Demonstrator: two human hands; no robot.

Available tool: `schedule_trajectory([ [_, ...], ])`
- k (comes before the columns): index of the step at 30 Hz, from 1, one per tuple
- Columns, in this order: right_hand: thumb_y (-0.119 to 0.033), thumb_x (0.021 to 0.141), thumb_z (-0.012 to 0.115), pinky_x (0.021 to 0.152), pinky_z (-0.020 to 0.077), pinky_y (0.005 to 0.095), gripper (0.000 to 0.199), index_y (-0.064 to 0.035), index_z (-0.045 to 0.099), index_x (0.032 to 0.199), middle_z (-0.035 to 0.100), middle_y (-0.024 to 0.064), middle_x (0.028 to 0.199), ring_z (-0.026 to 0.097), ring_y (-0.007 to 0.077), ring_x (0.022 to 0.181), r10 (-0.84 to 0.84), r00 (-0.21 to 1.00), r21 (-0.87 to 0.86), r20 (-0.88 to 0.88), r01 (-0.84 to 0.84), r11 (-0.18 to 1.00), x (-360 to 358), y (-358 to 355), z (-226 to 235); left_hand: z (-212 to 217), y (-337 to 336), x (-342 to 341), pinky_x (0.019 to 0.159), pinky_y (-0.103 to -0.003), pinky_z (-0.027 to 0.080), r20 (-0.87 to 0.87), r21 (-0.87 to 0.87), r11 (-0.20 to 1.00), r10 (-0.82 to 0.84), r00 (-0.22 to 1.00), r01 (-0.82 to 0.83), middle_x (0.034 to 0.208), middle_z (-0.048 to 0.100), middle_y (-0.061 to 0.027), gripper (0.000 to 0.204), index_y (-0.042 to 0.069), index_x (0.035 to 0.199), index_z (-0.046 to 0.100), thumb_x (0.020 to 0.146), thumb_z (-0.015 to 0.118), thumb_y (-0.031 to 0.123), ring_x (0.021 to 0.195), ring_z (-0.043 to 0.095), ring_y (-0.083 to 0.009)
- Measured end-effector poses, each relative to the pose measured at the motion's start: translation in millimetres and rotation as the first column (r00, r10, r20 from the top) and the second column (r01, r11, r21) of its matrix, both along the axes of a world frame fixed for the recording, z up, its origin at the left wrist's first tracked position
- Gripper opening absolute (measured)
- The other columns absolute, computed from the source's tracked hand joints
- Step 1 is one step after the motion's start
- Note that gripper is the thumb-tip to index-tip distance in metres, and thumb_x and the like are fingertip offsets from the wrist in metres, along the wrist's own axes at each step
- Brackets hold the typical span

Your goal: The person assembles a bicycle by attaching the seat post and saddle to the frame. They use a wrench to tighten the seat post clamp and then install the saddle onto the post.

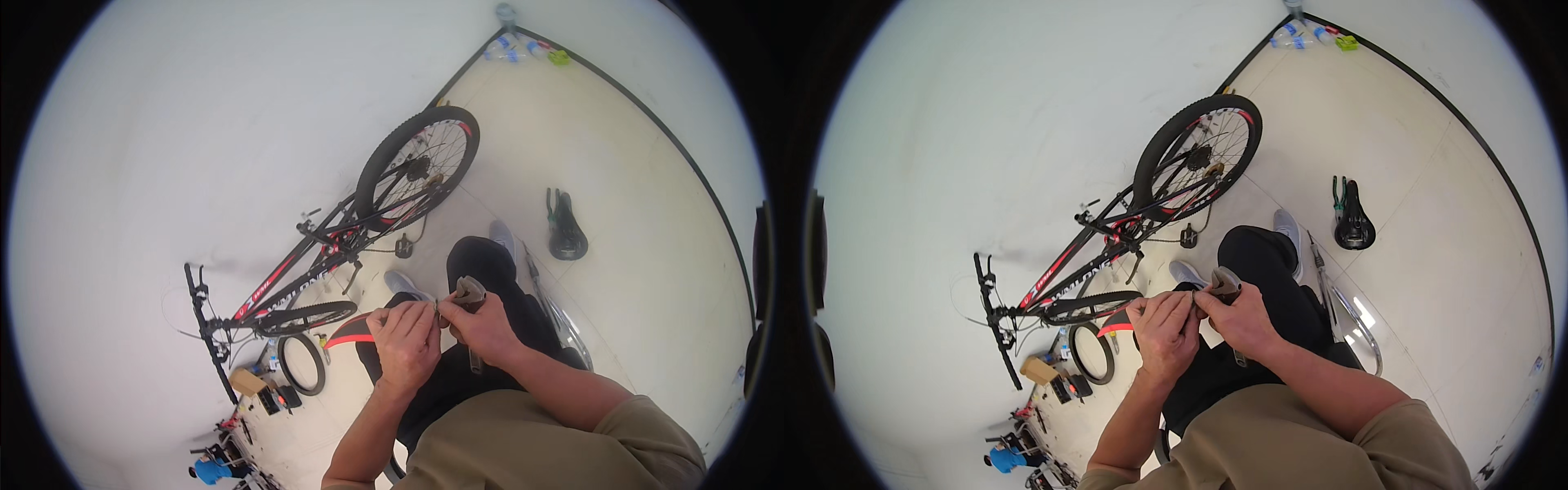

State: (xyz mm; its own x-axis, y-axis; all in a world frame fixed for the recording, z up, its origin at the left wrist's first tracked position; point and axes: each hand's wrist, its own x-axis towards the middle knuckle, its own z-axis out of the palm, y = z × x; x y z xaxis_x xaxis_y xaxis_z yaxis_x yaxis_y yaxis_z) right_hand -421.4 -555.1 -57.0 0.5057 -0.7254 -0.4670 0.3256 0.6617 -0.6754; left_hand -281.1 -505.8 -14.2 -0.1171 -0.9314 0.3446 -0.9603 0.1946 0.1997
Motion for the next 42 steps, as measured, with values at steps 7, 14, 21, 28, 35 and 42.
schedule_trajectory([
  [7,-0.002,0.085,0.070,0.073,0.0485,0.0245,0.009,-0.0013,0.066,0.093,0.067,0.0007,0.085,0.059,0.0061,0.080,-0.103,0.988,-0.052,-0.118,0.097,0.994,-12,-16,-2,-12,-30,-7,0.084,-0.039,0.038,-0.024,0.058,0.995,-0.080,0.996,0.082,0.096,0.070,-0.0044,0.025,0.003,0.098,0.070,0.073,0.075,0.001,0.092,0.066,-0.0197],
  [14,-0.006,0.088,0.072,0.074,0.0506,0.0252,0.010,0.0001,0.067,0.095,0.069,0.0028,0.088,0.061,0.0070,0.081,-0.286,0.952,-0.026,-0.111,0.284,0.958,-16,-24,3,-11,-58,-16,0.085,-0.039,0.038,-0.036,0.045,0.989,-0.143,0.989,0.144,0.096,0.071,-0.0039,0.028,0.004,0.100,0.070,0.073,0.076,0.001,0.092,0.066,-0.0194],
  [21,-0.007,0.089,0.071,0.067,0.0512,0.0252,0.009,-0.0003,0.067,0.093,0.068,0.0017,0.084,0.061,0.0072,0.076,-0.323,0.940,-0.017,-0.109,0.323,0.946,-14,-29,-1,-9,-69,-14,0.086,-0.040,0.039,-0.011,0.041,0.978,-0.203,0.979,0.203,0.097,0.071,-0.0036,0.026,0.005,0.100,0.071,0.075,0.077,0.003,0.092,0.066,-0.0195],
  [28,-0.013,0.087,0.072,0.052,0.0450,0.0247,0.013,-0.0019,0.065,0.085,0.063,-0.0010,0.073,0.055,0.0053,0.062,-0.315,0.948,0.046,-0.052,0.317,0.947,-15,-32,5,-6,-71,-4,0.085,-0.041,0.040,0.022,-0.008,0.962,-0.274,0.961,0.274,0.098,0.071,-0.0054,0.026,0.004,0.100,0.071,0.075,0.075,0.002,0.093,0.067,-0.0220],
  [35,-0.016,0.089,0.069,0.053,0.0430,0.0255,0.016,-0.0014,0.065,0.085,0.064,0.0001,0.073,0.053,0.0055,0.061,-0.164,0.985,-0.045,-0.061,0.162,0.986,-18,-32,8,-12,-56,7,0.086,-0.041,0.040,-0.072,-0.029,0.964,-0.267,0.961,0.266,0.098,0.072,-0.0068,0.026,0.002,0.100,0.071,0.075,0.075,-0.001,0.093,0.067,-0.0234],
  [42,-0.017,0.095,0.066,0.050,0.0386,0.0217,0.012,-0.0053,0.066,0.098,0.067,0.0020,0.076,0.051,0.0045,0.057,-0.073,0.969,-0.011,-0.238,0.073,0.997,-9,-29,1,-21,-37,38,0.087,-0.043,0.041,-0.198,-0.045,0.989,-0.148,0.969,0.142,0.100,0.071,-0.0043,0.030,0.004,0.100,0.070,0.072,0.076,0.002,0.094,0.066,-0.0214],
])
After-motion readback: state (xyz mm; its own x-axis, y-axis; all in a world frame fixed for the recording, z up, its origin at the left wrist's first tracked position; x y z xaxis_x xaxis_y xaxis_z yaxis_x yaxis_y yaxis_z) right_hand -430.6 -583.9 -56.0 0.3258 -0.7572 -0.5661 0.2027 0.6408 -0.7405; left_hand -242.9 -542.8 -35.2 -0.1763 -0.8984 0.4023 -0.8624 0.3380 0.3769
